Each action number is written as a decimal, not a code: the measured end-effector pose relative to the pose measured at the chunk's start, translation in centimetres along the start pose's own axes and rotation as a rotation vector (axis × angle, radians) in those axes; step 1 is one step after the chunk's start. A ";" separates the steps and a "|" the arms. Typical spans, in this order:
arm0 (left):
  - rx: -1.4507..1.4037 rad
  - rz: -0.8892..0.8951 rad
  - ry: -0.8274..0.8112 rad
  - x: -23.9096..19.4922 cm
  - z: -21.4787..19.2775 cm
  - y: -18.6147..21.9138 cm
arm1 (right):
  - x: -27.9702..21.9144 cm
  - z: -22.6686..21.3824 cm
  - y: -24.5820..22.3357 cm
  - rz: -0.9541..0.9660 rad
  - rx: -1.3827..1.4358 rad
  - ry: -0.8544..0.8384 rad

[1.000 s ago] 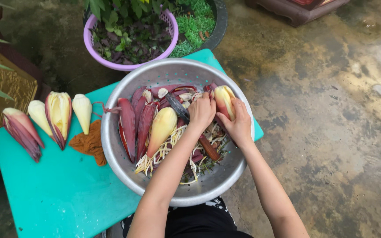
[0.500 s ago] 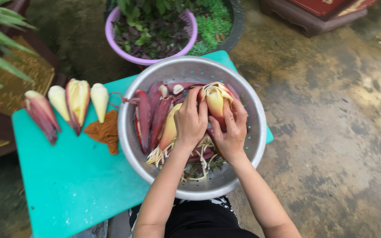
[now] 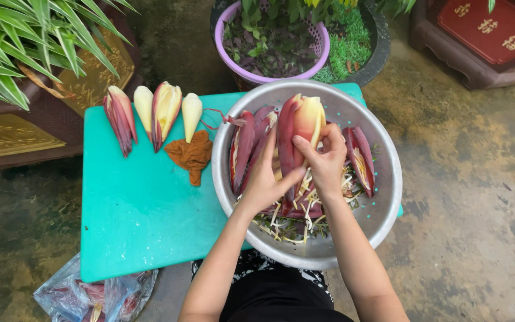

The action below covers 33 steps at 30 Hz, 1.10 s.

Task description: The person peels the outer purple bracts from banana blossoms to reveal the pale yellow hearts, then uses a knife to trim the ends and peel the hearts into a large bowl.

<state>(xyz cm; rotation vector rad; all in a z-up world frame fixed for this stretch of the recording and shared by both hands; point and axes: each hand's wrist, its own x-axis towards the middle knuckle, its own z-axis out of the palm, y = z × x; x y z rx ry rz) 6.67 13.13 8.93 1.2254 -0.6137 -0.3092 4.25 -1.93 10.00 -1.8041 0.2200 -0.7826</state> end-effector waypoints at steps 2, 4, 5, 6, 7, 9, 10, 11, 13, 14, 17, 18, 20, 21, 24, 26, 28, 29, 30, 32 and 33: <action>0.026 -0.024 0.018 -0.1 -0.6 -0.5 | 0.4 1.2 0.0 -0.129 -0.207 0.041; 0.053 -0.054 0.040 -0.5 -1.6 -1.3 | 0.3 2.8 -0.1 -0.314 -0.251 -0.031; 0.258 0.029 0.099 -0.6 -2.3 -1.6 | 0.2 3.1 -0.3 -0.314 -0.246 -0.038; 0.464 0.111 0.156 -0.8 -2.9 -2.0 | 0.1 3.4 -0.7 -0.278 -0.243 -0.076; 0.467 0.109 0.162 -1.1 -3.5 -2.3 | -0.1 3.7 -1.1 -0.241 -0.241 -0.113; -0.076 0.002 0.111 -1.8 -4.4 -3.0 | -0.2 3.8 -2.1 -0.194 -0.157 -0.157; -0.071 0.001 0.118 -2.2 -4.8 -3.3 | -0.2 3.8 -2.6 -0.146 -0.079 -0.195; -0.128 0.001 0.128 -2.4 -5.0 -3.6 | -0.2 4.0 -3.0 -0.147 -0.074 -0.198; -0.184 0.002 0.142 -2.6 -5.4 -4.2 | -0.2 4.3 -3.1 -0.122 -0.150 -0.193; -0.179 0.050 0.176 -2.6 -5.5 -4.5 | -0.2 4.7 -2.8 -0.123 -0.147 -0.197; 0.093 0.104 0.268 -3.3 -5.8 -4.8 | -0.6 6.4 -1.0 -0.304 -0.252 -0.171; 0.362 0.112 0.326 -3.4 -6.1 -4.6 | -0.7 7.0 -0.4 -0.314 -0.304 -0.152; 0.419 0.026 0.300 -3.2 -6.8 -4.0 | -1.2 8.0 0.2 -0.323 -0.348 -0.140; 0.473 -0.062 0.275 -3.3 -7.3 -3.5 | -1.3 8.5 0.3 -0.329 -0.314 -0.129; 0.516 0.021 0.212 -4.3 -9.2 -1.9 | -1.7 10.2 0.2 -0.463 -0.288 -0.091; 0.511 -0.011 0.256 -5.0 -10.1 -1.3 | -2.1 11.8 0.1 -0.574 -0.298 -0.065; 0.499 -0.042 0.295 -5.5 -11.3 -1.3 | -2.1 13.7 0.3 -0.490 -0.274 -0.086; 0.534 -0.047 0.356 -5.5 -12.3 -1.4 | -2.1 14.6 0.2 -0.495 -0.265 -0.089; 0.569 -0.053 0.417 -5.5 -13.5 -1.5 | -2.2 15.4 0.1 -0.293 -0.138 -0.197; 0.544 -0.098 0.475 -5.2 -16.5 -2.1 | -2.3 16.5 0.0 -0.097 -0.009 -0.313; 0.511 -0.145 0.533 -5.2 -18.3 -2.5 | -2.5 16.7 0.0 -0.060 0.144 -0.395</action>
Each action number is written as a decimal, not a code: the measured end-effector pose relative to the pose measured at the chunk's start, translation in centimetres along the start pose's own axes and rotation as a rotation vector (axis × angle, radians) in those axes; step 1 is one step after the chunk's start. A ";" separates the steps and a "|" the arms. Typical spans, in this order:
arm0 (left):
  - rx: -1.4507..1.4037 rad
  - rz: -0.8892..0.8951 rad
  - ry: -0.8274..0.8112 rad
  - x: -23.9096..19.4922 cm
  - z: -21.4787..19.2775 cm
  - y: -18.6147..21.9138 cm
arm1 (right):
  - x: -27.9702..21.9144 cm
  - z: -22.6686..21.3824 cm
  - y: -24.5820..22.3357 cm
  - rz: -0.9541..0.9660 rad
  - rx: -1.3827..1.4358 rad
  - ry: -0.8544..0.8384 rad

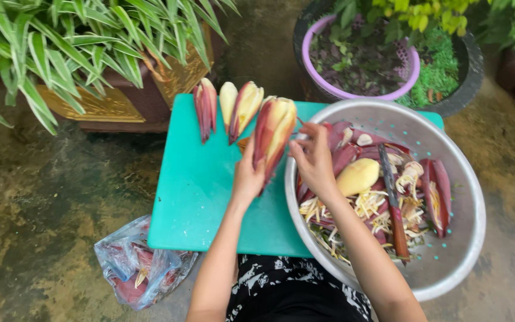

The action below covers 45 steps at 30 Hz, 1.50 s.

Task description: The person peels the outer purple bracts from banana blossoms to reveal the pale yellow hearts, then uses a knife to trim the ends and peel the hearts into a large bowl.

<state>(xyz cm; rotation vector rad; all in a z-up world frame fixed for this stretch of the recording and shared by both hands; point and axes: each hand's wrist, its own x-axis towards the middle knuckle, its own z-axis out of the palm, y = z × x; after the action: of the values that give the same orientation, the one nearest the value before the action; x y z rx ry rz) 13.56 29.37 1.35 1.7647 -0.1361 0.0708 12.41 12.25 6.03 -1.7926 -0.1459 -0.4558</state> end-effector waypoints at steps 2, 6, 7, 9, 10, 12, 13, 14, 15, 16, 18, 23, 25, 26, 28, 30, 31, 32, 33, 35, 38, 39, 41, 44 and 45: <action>0.058 0.082 0.084 1.9 -3.1 -3.0 | -0.8 -0.7 0.1 0.018 0.094 -0.122; 0.315 0.390 0.396 7.2 -11.1 -9.9 | -3.9 -5.3 0.1 0.248 0.004 -0.214; 0.297 0.312 0.422 8.5 -12.9 -11.6 | -4.7 -6.1 0.2 0.279 -0.048 -0.186; 0.326 0.114 0.459 11.4 -15.3 -14.7 | -6.1 -7.0 0.0 0.333 -0.022 -0.170; 0.341 -0.076 0.483 13.0 -16.2 -16.3 | -6.8 -7.1 -0.2 0.385 -0.005 -0.140; 0.378 -0.123 0.460 16.6 -17.1 -19.7 | -8.0 -6.9 -0.6 0.426 -0.058 -0.134; 0.408 -0.173 0.440 17.8 -17.1 -20.9 | -8.4 -6.7 -0.9 0.465 -0.119 -0.131; 0.408 -0.162 0.439 18.8 -16.5 -21.8 | -8.8 -6.7 -1.1 0.458 -0.116 -0.124; 0.426 -0.062 0.450 19.7 -15.8 -22.5 | -9.1 -6.5 -1.3 0.445 -0.107 -0.144; 0.442 0.035 0.457 20.3 -15.3 -23.1 | -9.5 -6.5 -1.5 0.435 -0.102 -0.165; 0.548 -0.037 0.511 21.1 -14.3 -23.9 | -10.6 -6.8 -1.5 0.430 -0.097 -0.158; 0.847 -0.156 0.437 20.6 -14.2 -23.2 | -13.6 -10.2 -1.1 0.505 -0.221 -0.138; 0.666 -0.115 0.260 20.7 -16.0 -22.3 | -14.3 -11.0 -0.8 0.566 -0.163 -0.079; 0.667 -0.112 0.260 20.5 -16.4 -21.9 | -14.5 -11.2 -0.7 0.565 -0.162 -0.076; 0.700 -0.071 0.165 20.0 -17.0 -21.3 | -14.5 -11.4 -0.6 0.539 -0.147 -0.087; 0.655 -0.028 0.156 19.6 -17.3 -20.6 | -14.2 -11.4 -0.8 0.504 -0.133 -0.131; 0.607 0.013 0.148 19.5 -17.3 -20.3 | -13.9 -11.5 -0.9 0.470 -0.122 -0.176; 0.605 0.011 0.149 19.2 -17.2 -20.1 | -13.6 -11.9 -1.1 0.470 -0.124 -0.178; 0.628 -0.053 0.164 19.0 -17.1 -20.0 | -13.4 -12.3 -1.3 0.511 -0.141 -0.164; 0.656 -0.111 0.191 18.9 -17.5 -19.9 | -12.6 -12.8 -1.1 0.539 -0.151 -0.156; 0.615 -0.068 0.202 18.4 -17.6 -20.6 | -12.6 -13.8 -0.9 0.533 -0.100 -0.134; 0.625 -0.098 0.207 18.2 -17.8 -21.0 | -12.7 -14.2 -0.7 0.540 -0.078 -0.123; 0.643 -0.125 0.200 18.4 -17.9 -21.5 | -13.0 -14.7 -0.4 0.555 -0.049 -0.101; 0.606 0.055 0.219 18.4 -18.3 -22.1 | -13.5 -15.2 0.0 0.506 -0.072 -0.100; 0.607 0.025 0.209 18.3 -18.5 -22.3 | -13.8 -15.3 -0.1 0.534 -0.056 -0.104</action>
<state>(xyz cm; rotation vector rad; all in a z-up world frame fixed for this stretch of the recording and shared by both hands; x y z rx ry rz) 35.10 50.82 -14.49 2.3456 0.0215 0.3434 -3.77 -0.38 3.96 -1.8226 0.2727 0.0154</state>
